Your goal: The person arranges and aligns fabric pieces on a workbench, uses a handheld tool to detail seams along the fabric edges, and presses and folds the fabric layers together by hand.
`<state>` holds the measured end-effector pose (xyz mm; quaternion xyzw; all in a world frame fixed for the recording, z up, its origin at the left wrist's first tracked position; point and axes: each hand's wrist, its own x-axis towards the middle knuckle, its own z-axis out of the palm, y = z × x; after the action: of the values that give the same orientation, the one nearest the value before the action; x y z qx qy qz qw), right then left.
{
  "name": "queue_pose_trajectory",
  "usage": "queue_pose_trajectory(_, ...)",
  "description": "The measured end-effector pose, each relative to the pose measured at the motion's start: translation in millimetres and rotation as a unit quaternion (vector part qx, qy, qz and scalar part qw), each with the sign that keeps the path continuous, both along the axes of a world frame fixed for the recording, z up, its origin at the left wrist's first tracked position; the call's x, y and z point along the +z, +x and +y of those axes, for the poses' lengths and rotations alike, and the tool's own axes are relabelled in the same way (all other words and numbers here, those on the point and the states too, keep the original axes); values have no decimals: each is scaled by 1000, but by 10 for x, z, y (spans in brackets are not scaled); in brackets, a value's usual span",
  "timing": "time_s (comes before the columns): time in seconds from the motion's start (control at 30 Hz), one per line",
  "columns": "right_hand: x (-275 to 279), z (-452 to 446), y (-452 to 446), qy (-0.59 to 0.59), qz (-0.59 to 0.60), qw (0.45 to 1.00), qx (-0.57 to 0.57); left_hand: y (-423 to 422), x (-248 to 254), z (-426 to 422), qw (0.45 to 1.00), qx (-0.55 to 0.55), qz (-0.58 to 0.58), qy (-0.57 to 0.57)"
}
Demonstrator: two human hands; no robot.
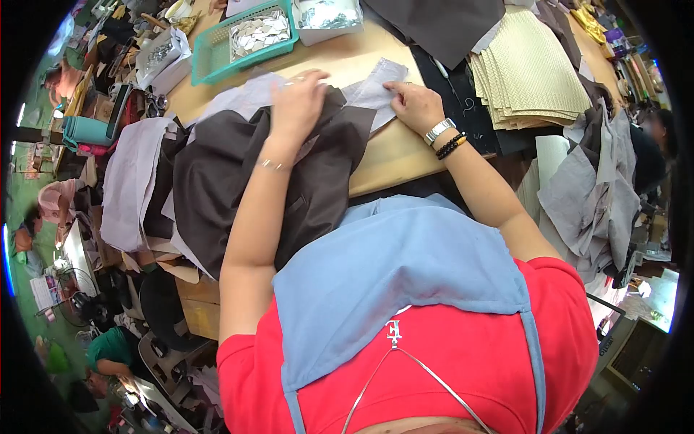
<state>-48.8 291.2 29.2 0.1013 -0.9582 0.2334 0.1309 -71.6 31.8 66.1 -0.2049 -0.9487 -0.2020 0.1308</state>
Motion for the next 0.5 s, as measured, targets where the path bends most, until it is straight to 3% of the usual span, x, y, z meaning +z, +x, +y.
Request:
queue_pose_trajectory(0.1, 33, 14, 30, 10, -7, 1000, -9, -270, -377, 303, 998, -37, -41, -14)
queue_pose_trajectory(0.23, 105, 105, 116, -4, -10, 1000, -27, -331, -440, 361, 993, -66, -101, 17)
queue_pose_trajectory(0.33, 67, 160, 152, -17, 11, 999, -35, -359, -411, 312, 988, 96, -96, 76)
queue_pose_trajectory(0.5, 45, 112, 110, 54, -8, 997, -49, -318, -483, 369, 995, 103, 17, 3)
